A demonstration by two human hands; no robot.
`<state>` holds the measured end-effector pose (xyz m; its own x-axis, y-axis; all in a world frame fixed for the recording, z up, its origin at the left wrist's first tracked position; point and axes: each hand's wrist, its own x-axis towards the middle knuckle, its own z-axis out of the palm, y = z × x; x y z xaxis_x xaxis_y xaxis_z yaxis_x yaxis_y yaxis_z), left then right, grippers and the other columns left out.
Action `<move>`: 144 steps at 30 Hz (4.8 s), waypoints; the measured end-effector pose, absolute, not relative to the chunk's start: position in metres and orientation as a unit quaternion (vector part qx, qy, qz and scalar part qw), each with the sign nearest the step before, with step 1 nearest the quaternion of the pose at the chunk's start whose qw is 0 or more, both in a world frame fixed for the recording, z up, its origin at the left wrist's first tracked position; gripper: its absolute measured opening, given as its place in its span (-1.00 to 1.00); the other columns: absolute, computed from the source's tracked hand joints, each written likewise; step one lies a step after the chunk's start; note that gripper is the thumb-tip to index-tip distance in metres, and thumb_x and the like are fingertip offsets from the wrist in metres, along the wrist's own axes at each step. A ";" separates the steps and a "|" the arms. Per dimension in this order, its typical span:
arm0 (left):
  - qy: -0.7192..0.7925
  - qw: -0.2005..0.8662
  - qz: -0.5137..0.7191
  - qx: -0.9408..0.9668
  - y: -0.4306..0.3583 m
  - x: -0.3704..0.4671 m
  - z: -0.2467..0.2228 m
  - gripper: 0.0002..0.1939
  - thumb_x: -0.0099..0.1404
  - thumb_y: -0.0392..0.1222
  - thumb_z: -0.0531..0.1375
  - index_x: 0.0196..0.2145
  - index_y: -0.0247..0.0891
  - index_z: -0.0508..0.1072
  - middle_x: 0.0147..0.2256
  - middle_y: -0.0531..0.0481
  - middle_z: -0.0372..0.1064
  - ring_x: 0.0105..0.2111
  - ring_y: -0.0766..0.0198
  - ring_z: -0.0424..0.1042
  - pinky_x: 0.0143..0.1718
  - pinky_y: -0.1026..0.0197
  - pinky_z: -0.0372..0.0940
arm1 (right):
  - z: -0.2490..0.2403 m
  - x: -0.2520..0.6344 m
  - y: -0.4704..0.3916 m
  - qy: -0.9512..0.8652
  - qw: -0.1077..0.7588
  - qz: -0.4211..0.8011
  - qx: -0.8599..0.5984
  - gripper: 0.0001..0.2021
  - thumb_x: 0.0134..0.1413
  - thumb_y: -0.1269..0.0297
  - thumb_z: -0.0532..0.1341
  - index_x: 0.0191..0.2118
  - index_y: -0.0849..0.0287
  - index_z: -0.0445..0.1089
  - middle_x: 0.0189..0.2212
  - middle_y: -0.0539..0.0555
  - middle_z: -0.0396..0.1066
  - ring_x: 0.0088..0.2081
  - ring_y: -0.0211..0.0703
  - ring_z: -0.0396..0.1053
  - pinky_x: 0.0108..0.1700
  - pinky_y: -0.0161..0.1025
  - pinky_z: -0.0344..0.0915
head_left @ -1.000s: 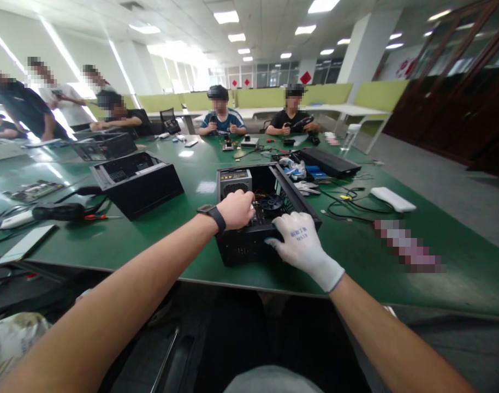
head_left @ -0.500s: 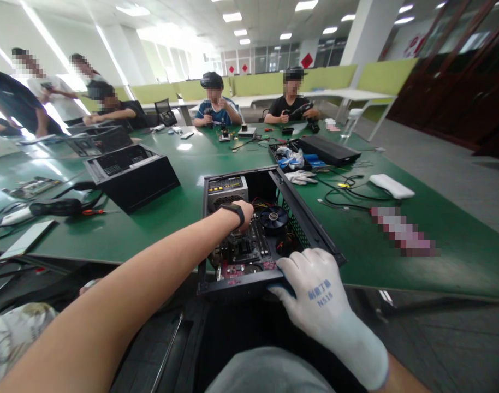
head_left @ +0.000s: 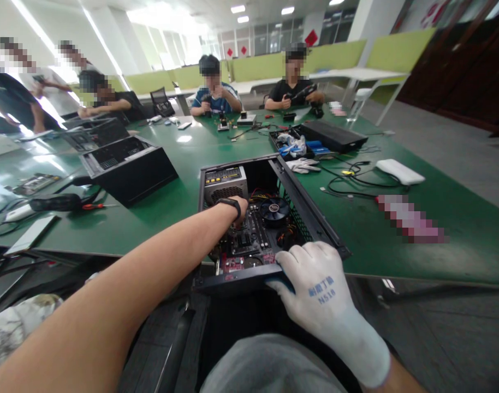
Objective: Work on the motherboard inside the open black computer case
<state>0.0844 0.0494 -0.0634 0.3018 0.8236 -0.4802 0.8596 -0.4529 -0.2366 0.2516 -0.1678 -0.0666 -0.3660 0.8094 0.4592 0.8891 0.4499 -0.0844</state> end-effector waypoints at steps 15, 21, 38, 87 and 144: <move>0.526 0.034 -0.279 0.803 0.050 0.086 -0.067 -0.35 -0.35 -0.16 0.55 -0.20 -0.29 0.64 -0.20 -0.22 0.60 -0.10 -0.06 0.53 -0.03 0.14 0.39 | -0.067 0.251 -0.168 -0.821 0.218 -0.091 -0.520 -0.69 -0.04 0.06 0.38 -0.23 0.08 0.38 -0.36 0.05 0.33 -0.27 -0.03 0.15 -0.14 -0.06 -0.04; 0.519 0.022 -0.281 0.807 0.055 0.082 -0.071 -0.33 -0.36 -0.18 0.55 -0.18 -0.32 0.63 -0.19 -0.24 0.59 -0.13 -0.05 0.54 -0.07 0.16 0.41 | -0.068 0.251 -0.168 -0.821 0.216 -0.090 -0.521 -0.69 -0.02 0.04 0.36 -0.21 0.08 0.38 -0.35 0.05 0.33 -0.27 -0.04 0.15 -0.13 -0.06 -0.03; 0.518 0.027 -0.289 0.805 0.048 0.087 -0.062 -0.38 -0.29 -0.21 0.53 -0.18 -0.37 0.64 -0.15 -0.29 0.58 -0.11 -0.12 0.54 -0.07 0.10 0.43 | -0.067 0.251 -0.168 -0.822 0.220 -0.104 -0.515 -0.68 -0.03 0.03 0.36 -0.21 0.08 0.37 -0.36 0.05 0.33 -0.28 -0.03 0.14 -0.15 -0.06 -0.03; 0.494 0.008 -0.336 0.802 0.034 0.092 -0.048 -0.44 -0.12 -0.24 0.46 -0.08 -0.35 0.61 -0.08 -0.24 0.56 -0.05 -0.01 0.51 -0.02 0.23 0.37 | -0.067 0.250 -0.168 -0.821 0.218 -0.095 -0.520 -0.71 0.03 0.03 0.32 -0.21 0.09 0.38 -0.37 0.05 0.31 -0.28 -0.06 0.13 -0.14 -0.09 -0.06; 0.494 0.013 -0.327 0.806 0.035 0.091 -0.049 -0.39 -0.16 -0.04 0.49 -0.11 -0.30 0.62 -0.07 -0.23 0.55 -0.05 -0.04 0.49 0.01 0.16 0.35 | -0.066 0.250 -0.169 -0.823 0.207 -0.094 -0.521 -0.71 0.04 0.03 0.30 -0.21 0.10 0.39 -0.38 0.05 0.30 -0.29 -0.05 0.14 -0.15 -0.09 -0.06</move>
